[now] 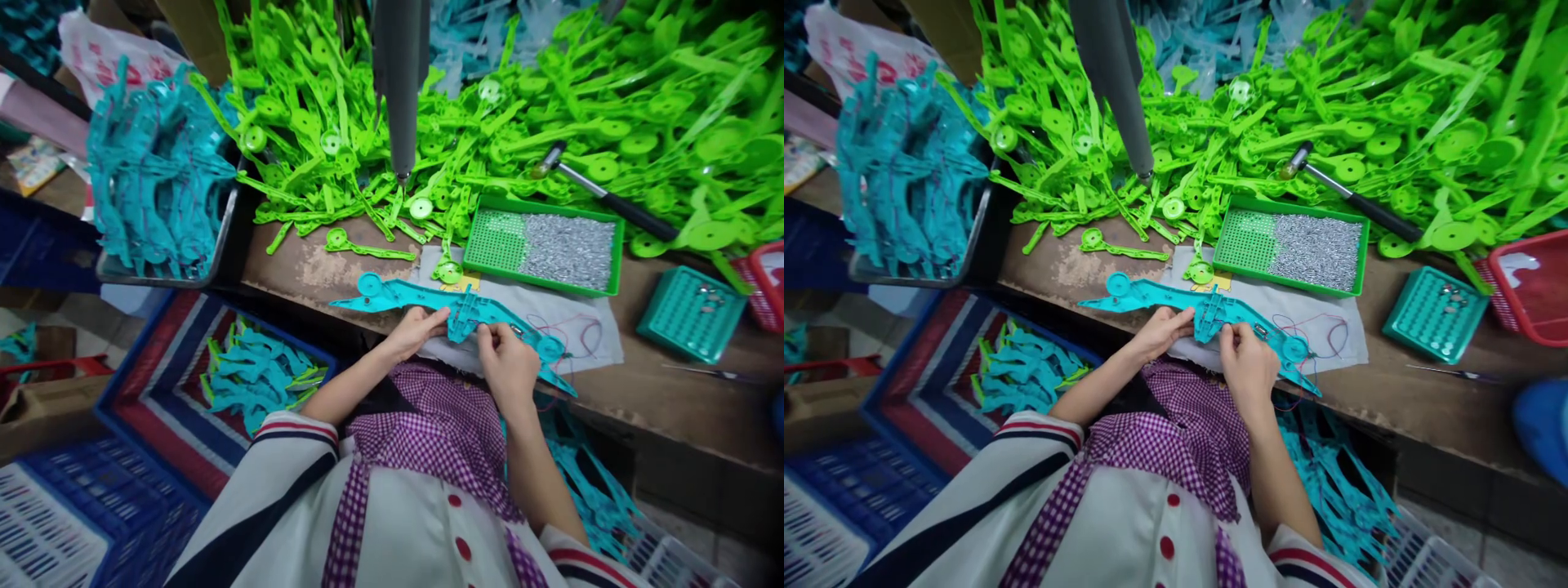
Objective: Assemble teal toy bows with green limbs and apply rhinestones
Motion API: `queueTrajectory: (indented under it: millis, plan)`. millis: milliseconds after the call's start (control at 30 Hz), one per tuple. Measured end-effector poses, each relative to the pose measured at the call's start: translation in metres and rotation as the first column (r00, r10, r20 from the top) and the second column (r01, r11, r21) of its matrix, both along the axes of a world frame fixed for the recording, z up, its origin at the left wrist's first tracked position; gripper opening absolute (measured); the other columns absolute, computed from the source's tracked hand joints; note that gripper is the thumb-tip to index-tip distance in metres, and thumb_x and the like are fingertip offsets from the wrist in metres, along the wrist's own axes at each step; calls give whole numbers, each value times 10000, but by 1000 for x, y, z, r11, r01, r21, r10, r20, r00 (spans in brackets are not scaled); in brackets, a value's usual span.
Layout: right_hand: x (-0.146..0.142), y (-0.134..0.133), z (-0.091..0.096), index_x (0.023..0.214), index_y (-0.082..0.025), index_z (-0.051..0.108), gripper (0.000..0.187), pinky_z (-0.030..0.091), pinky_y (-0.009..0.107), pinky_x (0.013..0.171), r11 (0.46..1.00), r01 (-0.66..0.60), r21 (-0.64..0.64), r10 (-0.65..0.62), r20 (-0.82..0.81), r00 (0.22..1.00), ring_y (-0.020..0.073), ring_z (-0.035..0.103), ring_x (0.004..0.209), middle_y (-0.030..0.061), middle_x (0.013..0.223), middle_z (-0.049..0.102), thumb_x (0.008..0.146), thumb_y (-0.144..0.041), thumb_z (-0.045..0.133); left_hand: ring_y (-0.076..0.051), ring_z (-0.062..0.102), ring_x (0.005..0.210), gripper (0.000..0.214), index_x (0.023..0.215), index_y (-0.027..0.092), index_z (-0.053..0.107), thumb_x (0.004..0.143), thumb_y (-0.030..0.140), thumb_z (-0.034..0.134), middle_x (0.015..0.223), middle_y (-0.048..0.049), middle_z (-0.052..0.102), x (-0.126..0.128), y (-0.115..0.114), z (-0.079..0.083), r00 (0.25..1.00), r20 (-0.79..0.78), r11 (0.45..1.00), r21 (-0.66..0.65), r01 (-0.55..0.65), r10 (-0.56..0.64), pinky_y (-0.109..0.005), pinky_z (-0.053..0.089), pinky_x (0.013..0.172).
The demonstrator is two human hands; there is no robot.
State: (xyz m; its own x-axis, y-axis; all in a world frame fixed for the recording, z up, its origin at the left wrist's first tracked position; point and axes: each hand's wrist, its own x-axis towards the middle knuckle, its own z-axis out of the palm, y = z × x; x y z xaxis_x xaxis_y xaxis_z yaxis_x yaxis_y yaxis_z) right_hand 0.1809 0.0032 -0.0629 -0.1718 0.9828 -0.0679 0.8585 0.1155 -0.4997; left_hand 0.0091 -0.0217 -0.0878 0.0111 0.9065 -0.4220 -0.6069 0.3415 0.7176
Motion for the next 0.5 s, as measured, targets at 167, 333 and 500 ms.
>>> queueTrajectory:
  millis: [167,333,500]
  plan:
    - [-9,7,18,913,-200,725,333,178,322,579,991,-115,-70,128,227,965,175,511,550,83,696,699,999,-389,465,-271,729,950,527,829,126,755,669,615,868,864,-124,770,-2,0,-3,998,-32,998,19,62,-62,-444,552,947]
    - [-12,9,27,1014,-193,702,327,213,324,600,974,-182,-139,215,292,932,219,592,625,119,834,749,1028,-396,446,-206,703,893,464,885,140,766,644,507,917,927,-86,771,-5,-2,-10,996,-74,997,51,51,-47,-395,534,955]
    - [6,0,10,1090,-190,660,412,377,333,680,975,-218,40,219,-12,976,254,662,794,120,971,755,1031,-499,393,-208,701,881,450,872,139,767,647,502,909,878,-72,763,-1,-3,-15,992,-125,1000,6,-2,3,-372,537,912]
